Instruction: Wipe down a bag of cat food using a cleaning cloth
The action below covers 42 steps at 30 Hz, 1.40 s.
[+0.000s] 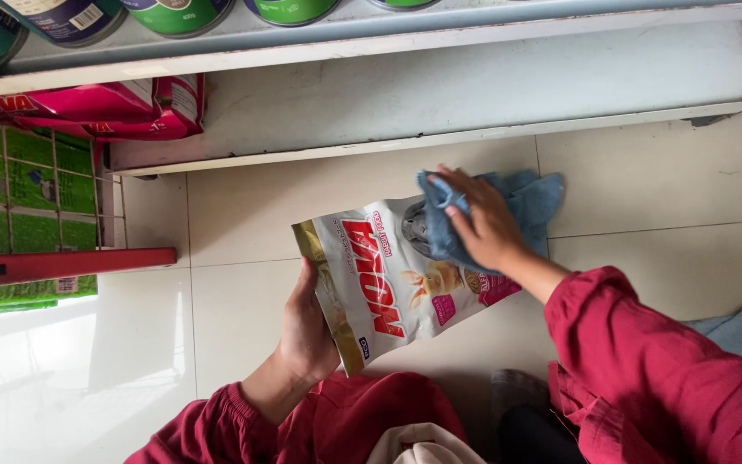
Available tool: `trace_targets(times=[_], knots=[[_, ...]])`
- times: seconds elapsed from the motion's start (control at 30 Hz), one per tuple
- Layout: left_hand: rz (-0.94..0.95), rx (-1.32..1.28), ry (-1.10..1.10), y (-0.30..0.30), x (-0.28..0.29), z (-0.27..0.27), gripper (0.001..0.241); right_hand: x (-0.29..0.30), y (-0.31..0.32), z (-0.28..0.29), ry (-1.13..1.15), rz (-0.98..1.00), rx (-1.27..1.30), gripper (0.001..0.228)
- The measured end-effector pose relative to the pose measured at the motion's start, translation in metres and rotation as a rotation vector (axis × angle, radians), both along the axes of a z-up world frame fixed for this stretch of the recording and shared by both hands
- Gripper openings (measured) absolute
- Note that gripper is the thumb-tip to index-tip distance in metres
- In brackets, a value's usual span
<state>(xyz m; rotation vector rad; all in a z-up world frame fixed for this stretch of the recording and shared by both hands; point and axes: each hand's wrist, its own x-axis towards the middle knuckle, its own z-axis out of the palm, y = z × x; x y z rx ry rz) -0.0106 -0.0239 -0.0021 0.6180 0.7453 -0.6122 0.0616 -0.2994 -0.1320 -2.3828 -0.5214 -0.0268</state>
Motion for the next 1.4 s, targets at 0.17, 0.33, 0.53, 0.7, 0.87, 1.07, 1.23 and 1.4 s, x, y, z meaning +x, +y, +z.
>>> trace_targets(times=[0.17, 0.33, 0.53, 0.7, 0.87, 1.07, 1.23, 1.4], knots=[[0.022, -0.545, -0.437, 0.016, -0.019, -0.058, 0.062, -0.008, -0.040, -0.028, 0.129, -0.149, -0.120, 0.053], [0.118, -0.702, -0.448, 0.023, -0.025, -0.074, 0.060, -0.054, 0.009, 0.011, -0.088, 0.026, -0.007, 0.054], [0.028, 0.128, 0.113, -0.004, 0.001, 0.009, 0.075, -0.081, 0.028, 0.031, -0.182, 0.424, -0.121, 0.056], [0.061, -0.233, -0.161, 0.025, -0.019, -0.048, 0.067, -0.064, -0.014, -0.007, -0.329, 0.537, -0.138, 0.065], [0.059, 0.155, 0.169, 0.014, -0.006, -0.018, 0.074, -0.056, -0.077, -0.041, -0.423, 0.523, -0.252, 0.066], [0.047, 0.125, 0.141, 0.013, -0.007, -0.021, 0.075, -0.054, -0.089, -0.043, -0.398, 0.502, -0.279, 0.067], [0.066, 0.151, 0.136, -0.003, 0.003, 0.007, 0.073, -0.055, -0.008, -0.007, -0.448, 0.645, -0.234, 0.065], [0.090, -0.296, -0.174, 0.009, -0.005, -0.021, 0.068, -0.064, 0.052, 0.041, -0.295, 0.646, -0.171, 0.067]])
